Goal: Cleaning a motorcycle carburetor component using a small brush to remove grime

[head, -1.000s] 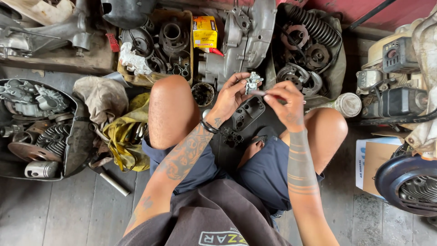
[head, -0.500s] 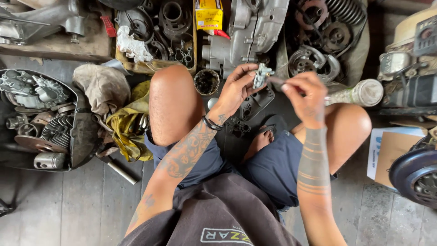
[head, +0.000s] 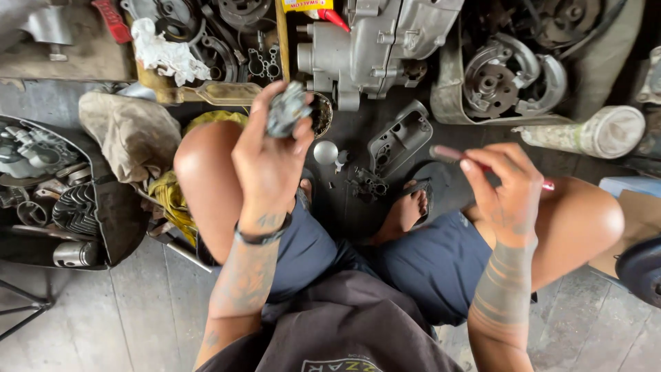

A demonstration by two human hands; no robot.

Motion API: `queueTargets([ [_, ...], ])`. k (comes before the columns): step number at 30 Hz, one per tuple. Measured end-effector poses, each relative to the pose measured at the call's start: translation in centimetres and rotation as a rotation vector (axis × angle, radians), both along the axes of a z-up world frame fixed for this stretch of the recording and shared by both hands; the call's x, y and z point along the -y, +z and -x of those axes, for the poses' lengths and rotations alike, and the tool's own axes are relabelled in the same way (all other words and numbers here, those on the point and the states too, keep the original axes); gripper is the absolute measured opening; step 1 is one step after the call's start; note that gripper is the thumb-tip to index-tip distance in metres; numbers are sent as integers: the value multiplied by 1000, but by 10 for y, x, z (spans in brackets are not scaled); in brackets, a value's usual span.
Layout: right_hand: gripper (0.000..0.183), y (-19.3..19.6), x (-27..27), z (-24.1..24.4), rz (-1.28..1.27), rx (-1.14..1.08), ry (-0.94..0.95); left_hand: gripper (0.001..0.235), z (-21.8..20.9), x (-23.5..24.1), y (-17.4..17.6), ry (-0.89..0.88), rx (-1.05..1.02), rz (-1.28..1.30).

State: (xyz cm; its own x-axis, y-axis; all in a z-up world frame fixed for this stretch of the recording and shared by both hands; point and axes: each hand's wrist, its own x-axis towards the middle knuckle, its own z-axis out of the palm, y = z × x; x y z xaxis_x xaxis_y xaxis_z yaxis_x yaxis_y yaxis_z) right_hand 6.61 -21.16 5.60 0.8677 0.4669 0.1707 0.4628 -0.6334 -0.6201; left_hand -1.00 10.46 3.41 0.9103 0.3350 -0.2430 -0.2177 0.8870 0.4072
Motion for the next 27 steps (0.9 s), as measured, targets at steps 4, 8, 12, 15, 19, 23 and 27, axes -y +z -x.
queueTargets([
  [4,17,-3,-8,-7,106,-66,29,33,3,-11,12,84,-42,11],
  [8,17,-12,-8,-20,191,-175,54,35,1,-11,7,98,-104,123],
  [12,14,-5,-15,-27,299,-294,59,35,-6,-2,16,122,-150,267],
  [15,13,7,-22,-30,305,-307,80,43,-2,1,23,71,-185,338],
  [19,13,25,-22,-10,334,-319,15,42,28,13,40,100,-157,270],
  [23,15,19,-11,23,261,-378,-145,42,73,29,27,219,-269,40],
  [27,16,29,-4,67,136,-269,-144,31,123,42,15,190,-226,22],
])
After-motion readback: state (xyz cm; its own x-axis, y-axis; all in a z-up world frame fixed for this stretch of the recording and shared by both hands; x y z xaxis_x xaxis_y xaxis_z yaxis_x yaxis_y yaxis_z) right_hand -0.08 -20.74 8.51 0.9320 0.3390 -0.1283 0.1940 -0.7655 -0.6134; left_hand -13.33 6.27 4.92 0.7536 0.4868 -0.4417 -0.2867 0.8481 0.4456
